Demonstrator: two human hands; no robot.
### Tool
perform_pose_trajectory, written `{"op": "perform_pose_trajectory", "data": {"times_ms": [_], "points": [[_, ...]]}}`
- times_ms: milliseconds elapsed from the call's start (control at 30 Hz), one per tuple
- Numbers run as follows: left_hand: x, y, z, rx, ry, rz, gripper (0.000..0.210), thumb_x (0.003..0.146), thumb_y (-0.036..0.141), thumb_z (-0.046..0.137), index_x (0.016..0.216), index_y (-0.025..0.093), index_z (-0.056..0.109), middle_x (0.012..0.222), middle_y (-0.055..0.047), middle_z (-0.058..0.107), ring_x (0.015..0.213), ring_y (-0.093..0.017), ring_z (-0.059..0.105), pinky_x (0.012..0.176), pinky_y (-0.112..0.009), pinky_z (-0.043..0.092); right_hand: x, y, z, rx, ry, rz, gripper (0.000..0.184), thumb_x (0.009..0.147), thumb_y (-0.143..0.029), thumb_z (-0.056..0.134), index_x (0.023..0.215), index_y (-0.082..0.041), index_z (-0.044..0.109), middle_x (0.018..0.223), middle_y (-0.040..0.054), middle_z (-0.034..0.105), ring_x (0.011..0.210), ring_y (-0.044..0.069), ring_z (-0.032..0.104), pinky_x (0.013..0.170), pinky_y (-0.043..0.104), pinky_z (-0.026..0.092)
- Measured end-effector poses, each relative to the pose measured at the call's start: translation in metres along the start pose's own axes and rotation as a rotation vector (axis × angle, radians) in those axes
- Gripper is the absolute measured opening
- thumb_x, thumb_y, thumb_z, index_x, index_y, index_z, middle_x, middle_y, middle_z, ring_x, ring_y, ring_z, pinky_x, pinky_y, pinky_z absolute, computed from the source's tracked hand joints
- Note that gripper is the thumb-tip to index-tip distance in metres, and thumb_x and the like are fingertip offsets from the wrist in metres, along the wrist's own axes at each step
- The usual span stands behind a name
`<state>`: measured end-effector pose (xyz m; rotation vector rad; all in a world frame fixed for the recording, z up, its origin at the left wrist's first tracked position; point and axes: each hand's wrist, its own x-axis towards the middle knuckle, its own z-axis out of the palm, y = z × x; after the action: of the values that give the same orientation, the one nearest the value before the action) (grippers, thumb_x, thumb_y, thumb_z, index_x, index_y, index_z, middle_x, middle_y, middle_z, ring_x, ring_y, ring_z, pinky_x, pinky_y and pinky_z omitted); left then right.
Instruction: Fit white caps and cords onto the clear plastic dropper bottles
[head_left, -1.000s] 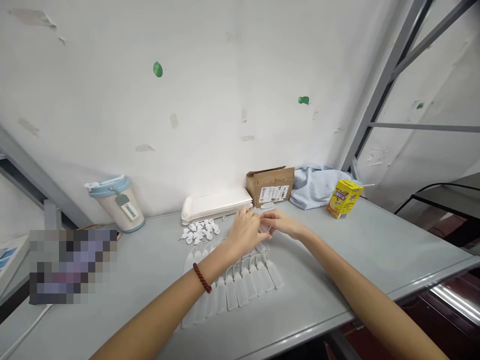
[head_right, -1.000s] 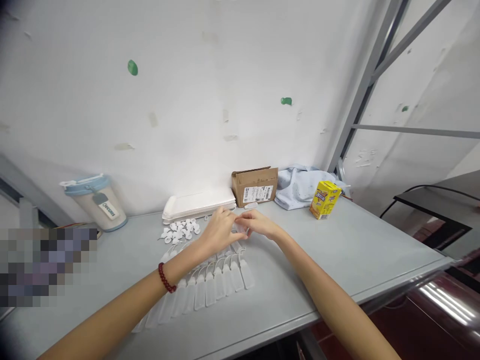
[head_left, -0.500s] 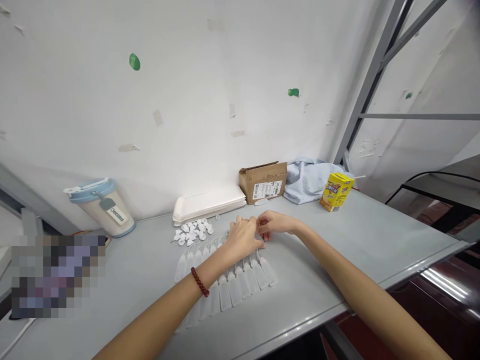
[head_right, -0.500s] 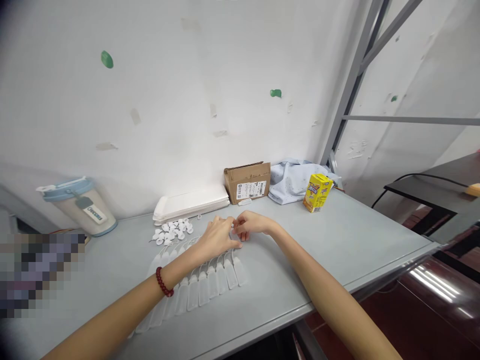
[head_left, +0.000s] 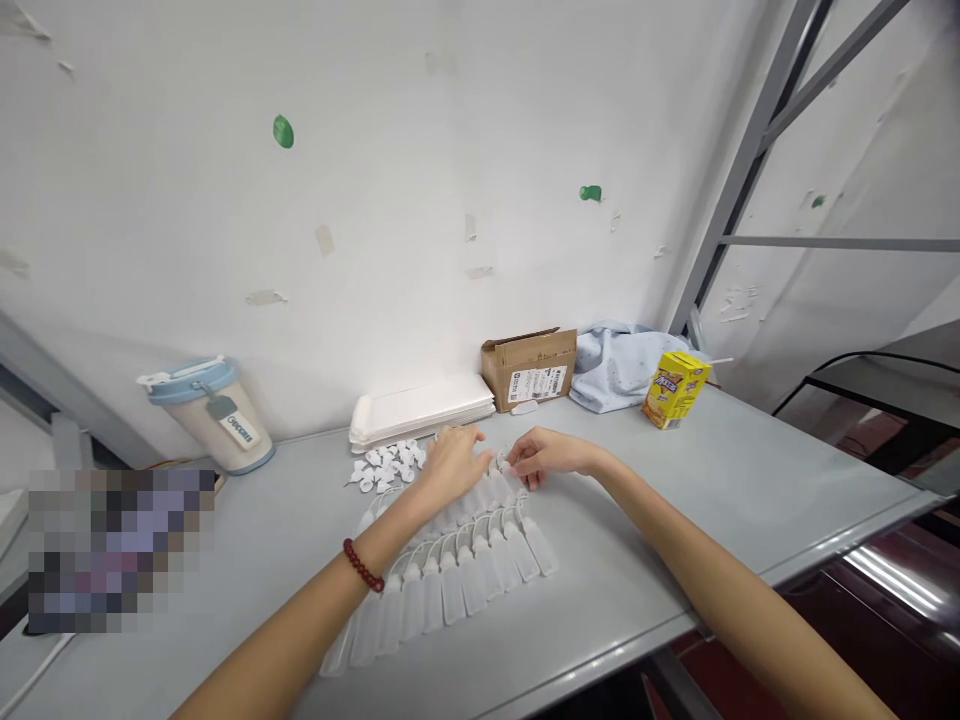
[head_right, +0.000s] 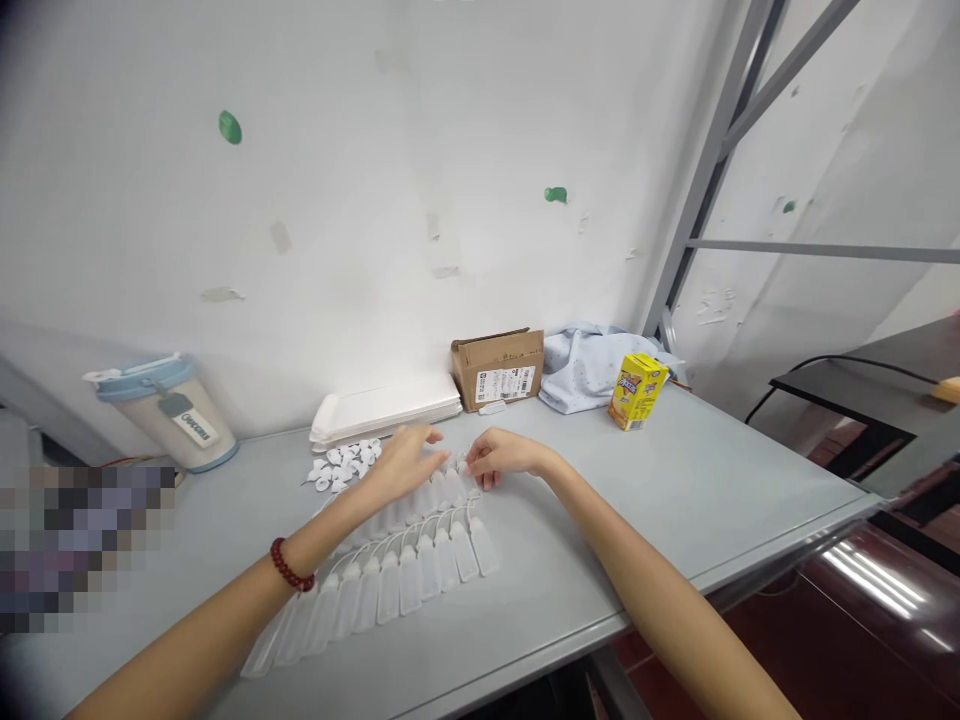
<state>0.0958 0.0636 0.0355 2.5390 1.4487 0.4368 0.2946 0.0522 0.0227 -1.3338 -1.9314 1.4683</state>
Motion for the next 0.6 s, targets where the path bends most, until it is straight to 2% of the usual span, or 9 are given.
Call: {"op": "perform_pose_trajectory", "data": {"times_ms": [67, 100, 200, 267, 333, 433, 600], "points": [[0.004, -0.017, -0.003, 0.051, 0.024, -0.026, 0.029, 0.081, 0.022, 0.047, 0.106, 0.014, 0.06, 0.109, -0.012, 0.064, 0.107, -0.028, 0.053, 0.086, -0.035, 0.04, 0.0, 0.001, 0.0, -0.111, 0.006, -0.03, 0.021, 0.075, -0.032, 0.058, 0.078, -0.012, 0.065, 0.065, 0.003, 0.065, 0.055, 0.012, 0.061, 0.05, 0.021, 0.046], [0.006, -0.025, -0.004, 0.082, 0.038, -0.038, 0.029, 0.08, 0.015, 0.046, 0.105, 0.013, 0.061, 0.11, -0.013, 0.063, 0.108, -0.028, 0.052, 0.087, -0.036, 0.039, 0.001, 0.002, 0.0, -0.211, 0.05, -0.061, 0.022, 0.077, -0.032, 0.057, 0.076, -0.012, 0.065, 0.064, 0.0029, 0.066, 0.054, 0.012, 0.061, 0.05, 0.021, 0.046], [0.009, -0.047, -0.007, 0.155, 0.053, -0.056, 0.032, 0.072, 0.001, 0.043, 0.095, 0.01, 0.065, 0.102, -0.017, 0.064, 0.103, -0.029, 0.054, 0.086, -0.035, 0.038, 0.008, 0.008, -0.001, -0.519, 0.34, -0.154, 0.02, 0.081, -0.026, 0.052, 0.08, -0.013, 0.067, 0.069, 0.0043, 0.067, 0.059, 0.014, 0.061, 0.056, 0.025, 0.048], [0.01, -0.057, -0.009, 0.177, 0.041, -0.052, 0.034, 0.066, -0.004, 0.042, 0.087, 0.01, 0.066, 0.094, -0.017, 0.066, 0.097, -0.029, 0.057, 0.083, -0.034, 0.039, 0.016, 0.012, -0.003, -0.621, 0.548, -0.178, 0.023, 0.083, -0.017, 0.046, 0.096, -0.011, 0.063, 0.089, 0.01, 0.066, 0.079, 0.019, 0.062, 0.07, 0.031, 0.049], [0.01, -0.063, -0.009, 0.179, 0.025, -0.041, 0.035, 0.063, -0.005, 0.042, 0.082, 0.01, 0.066, 0.086, -0.016, 0.067, 0.092, -0.028, 0.059, 0.078, -0.033, 0.041, 0.023, 0.017, -0.005, -0.691, 0.673, -0.191, 0.034, 0.083, -0.009, 0.041, 0.114, -0.009, 0.054, 0.113, 0.016, 0.058, 0.103, 0.024, 0.054, 0.087, 0.039, 0.043], [0.01, -0.066, -0.006, 0.157, 0.019, -0.017, 0.037, 0.064, -0.006, 0.041, 0.083, 0.011, 0.067, 0.087, -0.016, 0.068, 0.092, -0.027, 0.06, 0.078, -0.032, 0.042, 0.029, 0.026, -0.01, -0.803, 0.726, -0.194, 0.042, 0.081, -0.005, 0.042, 0.122, -0.009, 0.048, 0.126, 0.0177, 0.048, 0.119, 0.028, 0.041, 0.097, 0.044, 0.035], [0.012, -0.065, 0.001, 0.066, 0.045, 0.001, 0.041, 0.066, -0.005, 0.041, 0.092, 0.014, 0.066, 0.096, -0.014, 0.068, 0.1, -0.026, 0.059, 0.085, -0.032, 0.041, 0.032, 0.039, -0.016, -0.923, 0.72, -0.108, 0.04, 0.083, -0.008, 0.044, 0.122, -0.011, 0.049, 0.127, 0.0173, 0.048, 0.117, 0.031, 0.042, 0.091, 0.044, 0.038]]}}
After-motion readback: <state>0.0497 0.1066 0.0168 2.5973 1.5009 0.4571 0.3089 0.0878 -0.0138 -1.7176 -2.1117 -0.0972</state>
